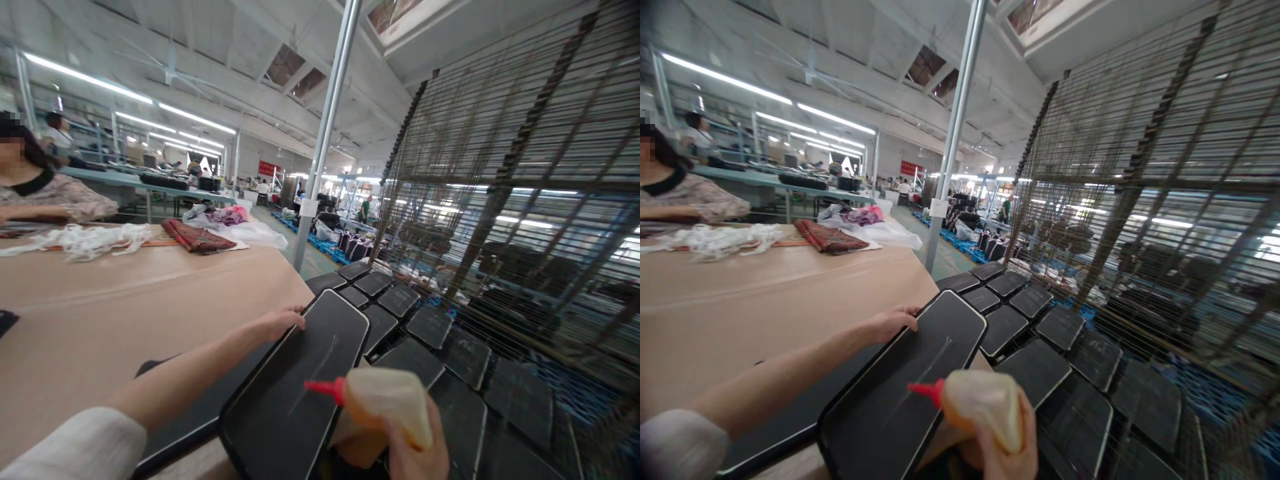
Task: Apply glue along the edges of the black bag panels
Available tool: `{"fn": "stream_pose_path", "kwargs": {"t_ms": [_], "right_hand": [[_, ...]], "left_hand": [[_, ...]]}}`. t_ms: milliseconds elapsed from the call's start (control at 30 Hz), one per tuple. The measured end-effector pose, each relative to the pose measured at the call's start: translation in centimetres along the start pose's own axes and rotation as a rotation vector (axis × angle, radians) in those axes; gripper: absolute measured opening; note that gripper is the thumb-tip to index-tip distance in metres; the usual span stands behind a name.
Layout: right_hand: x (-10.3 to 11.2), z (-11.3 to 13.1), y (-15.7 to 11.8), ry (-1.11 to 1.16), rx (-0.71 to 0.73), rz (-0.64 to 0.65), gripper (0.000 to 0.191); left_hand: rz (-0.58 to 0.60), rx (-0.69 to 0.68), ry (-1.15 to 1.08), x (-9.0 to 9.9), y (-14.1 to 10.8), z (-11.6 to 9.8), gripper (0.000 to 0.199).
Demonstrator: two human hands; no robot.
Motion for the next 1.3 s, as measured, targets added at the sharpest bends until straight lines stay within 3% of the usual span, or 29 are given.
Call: {"fn": "stream_pose_path", "kwargs": {"t_ms": [100, 167, 233, 300, 367, 400, 433, 533, 600, 667, 800, 867, 967, 1033, 1100, 1200, 1267, 1300], "right_hand": [[0.3, 1.2, 4.7, 0.083, -0.003, -0.158, 0.064], [-0.1, 1.3, 5.6, 0.081, -0.001, -0.16, 0.065], [-0.9, 0.5, 3.8, 0.071, -0.024, -0.093, 0.066], [-2.4, -0.2, 0.4, 0.02, -0.017, 0.064, 0.071], [-3.6, 0.2, -2.4, 0.017, 0.046, 0.199, 0.078], [-3.6, 0.7, -2.7, 0.016, 0.066, 0.201, 0.079], [-3.2, 1.3, -2.2, -0.009, 0.075, 0.171, 0.078], [0.0, 3.2, 1.8, -0.07, 0.081, -0.141, 0.072], [0.9, 3.6, 4.0, -0.056, 0.083, -0.218, 0.068], [0.6, 2.3, 4.2, -0.013, 0.019, -0.152, 0.068], [-1.4, -0.3, 0.9, 0.054, -0.061, 0.124, 0.076], [-1.1, 0.0, 0.6, 0.105, -0.061, 0.103, 0.075], [1.1, 2.0, 2.4, 0.168, -0.019, -0.1, 0.066], [1.8, 3.1, 3.2, 0.145, 0.015, -0.135, 0.063], [1.7, 2.8, 2.7, 0.14, 0.022, -0.103, 0.065], [-0.5, 0.0, 0.3, 0.269, -0.084, 0.106, 0.079], [1.3, -1.8, -0.5, 0.418, -0.129, 0.019, 0.079], [3.3, -2.6, -0.4, 0.461, -0.15, -0.08, 0.073]], "left_hand": [[0.058, 0.008, 0.007, -1.4, -0.7, 0.0, 0.042], [0.075, -0.01, 0.002, -1.9, -0.7, -0.3, 0.042], [0.069, -0.044, -0.012, -1.8, -0.3, -0.8, 0.041], [0.055, -0.056, -0.015, -1.3, 0.2, -1.3, 0.04], [0.039, -0.055, 0.0, -0.7, 0.5, -1.7, 0.04], [0.035, -0.059, 0.009, -0.6, 0.5, -1.9, 0.041], [0.035, -0.067, 0.02, -0.7, 0.3, -2.1, 0.042], [0.068, -0.077, 0.042, -1.7, -0.7, -2.4, 0.043], [0.083, -0.082, 0.033, -2.2, -1.2, -2.5, 0.043], [0.077, -0.097, 0.01, -2.2, -1.4, -2.5, 0.043], [0.066, -0.086, 0.001, -1.4, -1.1, -2.4, 0.046], [0.093, -0.082, 0.012, -1.7, -1.4, -2.5, 0.049], [0.179, -0.079, 0.04, -3.5, -2.6, -3.0, 0.05], [0.189, -0.073, 0.068, -4.2, -3.2, -3.4, 0.05], [0.138, -0.074, 0.088, -4.0, -3.3, -3.8, 0.05], [-0.001, -0.077, 0.097, -2.4, -2.2, -4.3, 0.056], [-0.113, -0.128, 0.106, -0.8, -1.0, -5.3, 0.054], [-0.184, -0.172, 0.134, 0.1, -0.4, -6.1, 0.049]]}}
Point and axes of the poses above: each hand's wrist, its own y-axis towards the middle knuckle, its own x-axis out of the back of the hand, z = x × y, the point moved 10 cm from there along y, towards the middle knuckle, and after that the axes turned 1 degree about -y, right-handed, at the moved point
